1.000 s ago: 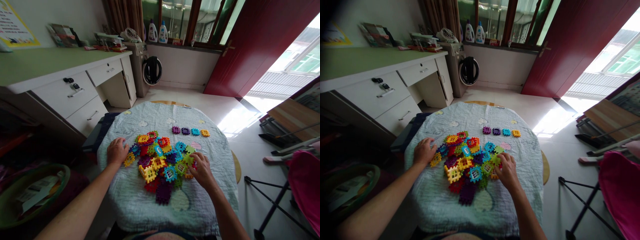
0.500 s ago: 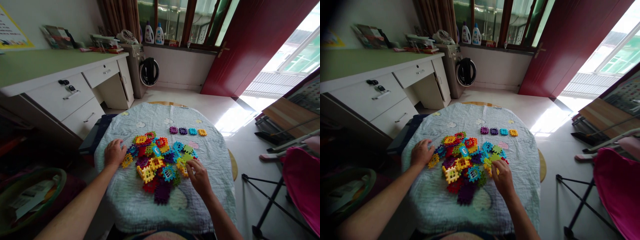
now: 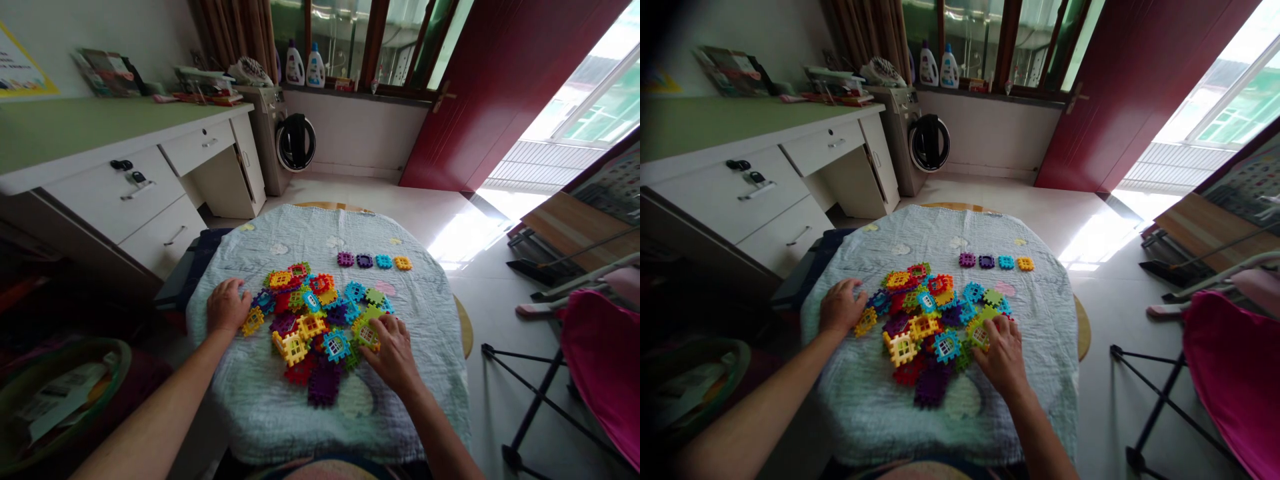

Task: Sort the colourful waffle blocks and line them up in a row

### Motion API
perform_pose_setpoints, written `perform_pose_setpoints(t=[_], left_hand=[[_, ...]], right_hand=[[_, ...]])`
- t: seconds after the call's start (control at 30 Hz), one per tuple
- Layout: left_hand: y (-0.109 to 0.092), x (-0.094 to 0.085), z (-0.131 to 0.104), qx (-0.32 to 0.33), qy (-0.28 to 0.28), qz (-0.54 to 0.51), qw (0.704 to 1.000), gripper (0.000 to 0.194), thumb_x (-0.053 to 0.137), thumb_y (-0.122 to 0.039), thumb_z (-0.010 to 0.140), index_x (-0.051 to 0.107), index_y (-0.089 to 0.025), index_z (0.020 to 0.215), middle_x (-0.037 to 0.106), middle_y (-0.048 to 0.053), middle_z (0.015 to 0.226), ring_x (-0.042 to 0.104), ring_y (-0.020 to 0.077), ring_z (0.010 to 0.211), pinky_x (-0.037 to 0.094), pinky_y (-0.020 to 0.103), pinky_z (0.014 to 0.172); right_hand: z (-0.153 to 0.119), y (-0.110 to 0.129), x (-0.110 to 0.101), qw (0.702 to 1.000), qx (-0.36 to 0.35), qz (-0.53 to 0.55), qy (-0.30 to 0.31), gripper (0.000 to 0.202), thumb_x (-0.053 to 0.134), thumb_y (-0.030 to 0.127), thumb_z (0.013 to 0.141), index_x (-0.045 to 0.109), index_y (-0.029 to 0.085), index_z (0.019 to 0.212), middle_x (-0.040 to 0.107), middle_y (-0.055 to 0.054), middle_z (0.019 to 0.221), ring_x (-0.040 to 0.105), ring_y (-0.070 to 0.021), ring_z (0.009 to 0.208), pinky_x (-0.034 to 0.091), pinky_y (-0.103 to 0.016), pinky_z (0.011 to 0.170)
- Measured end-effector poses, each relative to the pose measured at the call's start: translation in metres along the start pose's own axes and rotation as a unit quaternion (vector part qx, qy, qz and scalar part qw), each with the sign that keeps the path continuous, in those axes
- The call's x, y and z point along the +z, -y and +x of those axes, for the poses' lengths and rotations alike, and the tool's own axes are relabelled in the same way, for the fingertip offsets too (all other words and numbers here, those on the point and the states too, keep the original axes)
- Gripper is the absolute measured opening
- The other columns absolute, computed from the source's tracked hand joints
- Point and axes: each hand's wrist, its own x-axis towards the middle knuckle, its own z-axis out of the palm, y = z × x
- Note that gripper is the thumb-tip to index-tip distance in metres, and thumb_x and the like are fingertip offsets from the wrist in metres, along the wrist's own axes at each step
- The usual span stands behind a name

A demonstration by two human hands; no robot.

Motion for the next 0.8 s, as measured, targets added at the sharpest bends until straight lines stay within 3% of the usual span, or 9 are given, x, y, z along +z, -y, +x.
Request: perform_pose_setpoints(t=[0.27, 0.5, 0.8], left_hand=[[0.001, 0.001, 0.000, 0.002, -0.005, 0.000, 1.000, 0.028, 0.048, -0.029, 0.080, 0.062, -0.015, 0.102, 0.066, 0.013, 0.111, 0.059, 0.0288, 0.105, 0.046, 0.040, 0.092], [0.000, 0.001, -0.001, 0.000, -0.009, -0.008, 1.000, 0.027, 0.048, -0.028, 0.080, 0.061, -0.016, 0.101, 0.066, 0.012, 0.111, 0.059, 0.0284, 0.105, 0.046, 0.040, 0.092], [0.000, 0.001, -0.001, 0.000, -0.006, -0.007, 1.000, 0.027, 0.047, -0.029, 0.081, 0.061, -0.017, 0.101, 0.065, 0.012, 0.111, 0.058, 0.0284, 0.106, 0.045, 0.040, 0.092]], right_hand=[[0.018, -0.017, -0.005, 0.999, 0.045, 0.008, -0.019, 0.041, 0.069, 0.039, 0.075, 0.061, 0.021, 0.111, 0.057, -0.009, 0.108, 0.050, -0.0265, 0.100, 0.041, -0.040, 0.089], [0.035, -0.025, -0.004, 0.995, 0.078, -0.043, 0.045, 0.046, 0.071, 0.037, 0.073, 0.063, 0.018, 0.114, 0.059, -0.011, 0.109, 0.050, -0.0274, 0.099, 0.038, -0.038, 0.086], [0.040, -0.022, -0.003, 0.994, 0.077, -0.053, 0.052, 0.041, 0.067, 0.041, 0.079, 0.063, 0.019, 0.113, 0.059, -0.010, 0.107, 0.049, -0.0265, 0.099, 0.037, -0.035, 0.085]])
